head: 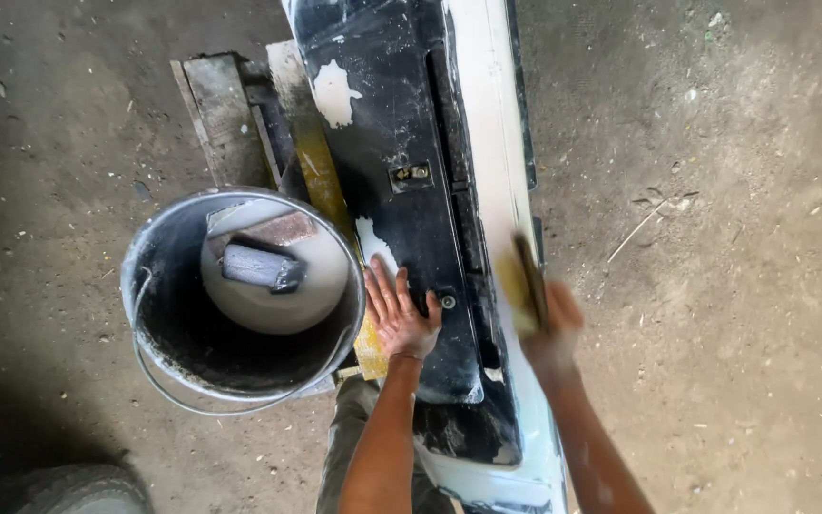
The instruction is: The person sands a white car bumper using a sanding block, working on the surface and edges. They repeatedly dip the sanding block into a bucket of water to wet it and continue sanding different sections of the bumper.
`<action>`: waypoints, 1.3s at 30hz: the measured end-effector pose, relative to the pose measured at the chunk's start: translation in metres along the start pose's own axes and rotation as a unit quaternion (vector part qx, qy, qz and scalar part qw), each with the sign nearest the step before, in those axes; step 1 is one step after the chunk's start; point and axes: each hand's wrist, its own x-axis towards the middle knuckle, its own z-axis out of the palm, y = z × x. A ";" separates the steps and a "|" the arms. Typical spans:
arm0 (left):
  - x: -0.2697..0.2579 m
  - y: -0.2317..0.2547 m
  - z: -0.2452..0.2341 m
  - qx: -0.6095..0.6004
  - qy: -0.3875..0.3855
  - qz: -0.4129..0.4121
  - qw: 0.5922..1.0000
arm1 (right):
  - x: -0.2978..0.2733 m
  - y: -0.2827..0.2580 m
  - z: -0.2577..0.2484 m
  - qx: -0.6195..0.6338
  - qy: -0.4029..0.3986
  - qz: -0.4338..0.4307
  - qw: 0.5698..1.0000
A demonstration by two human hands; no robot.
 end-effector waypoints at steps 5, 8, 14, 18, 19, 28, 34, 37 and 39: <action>-0.002 0.001 0.000 0.022 -0.017 -0.005 1.000 | 0.017 0.004 0.001 -0.041 -0.037 -0.047 0.997; 0.004 0.001 0.003 0.026 0.002 0.002 1.000 | 0.106 -0.006 0.028 -0.097 -0.058 -0.095 0.989; 0.000 -0.002 0.003 0.022 0.005 0.004 1.000 | 0.029 0.003 0.008 -0.088 -0.044 -0.073 0.993; -0.001 -0.006 0.010 0.040 -0.006 0.004 0.999 | 0.014 0.013 0.005 -0.117 -0.083 -0.077 0.987; 0.000 -0.005 0.007 0.039 -0.004 0.006 0.999 | 0.054 0.003 0.016 -0.118 -0.080 -0.077 0.987; 0.002 0.001 -0.002 0.013 0.002 -0.011 1.000 | 0.034 -0.006 0.003 -0.115 -0.029 -0.133 0.984; -0.003 0.000 -0.004 0.012 0.036 0.019 0.999 | 0.089 -0.007 0.019 -0.096 -0.038 -0.122 0.987; -0.001 0.000 -0.004 -0.005 0.027 0.008 1.000 | 0.165 -0.018 0.046 -0.145 -0.081 -0.042 0.985; -0.007 0.001 -0.012 -0.007 0.007 0.000 1.000 | 0.150 -0.024 0.033 -0.072 -0.115 0.030 0.990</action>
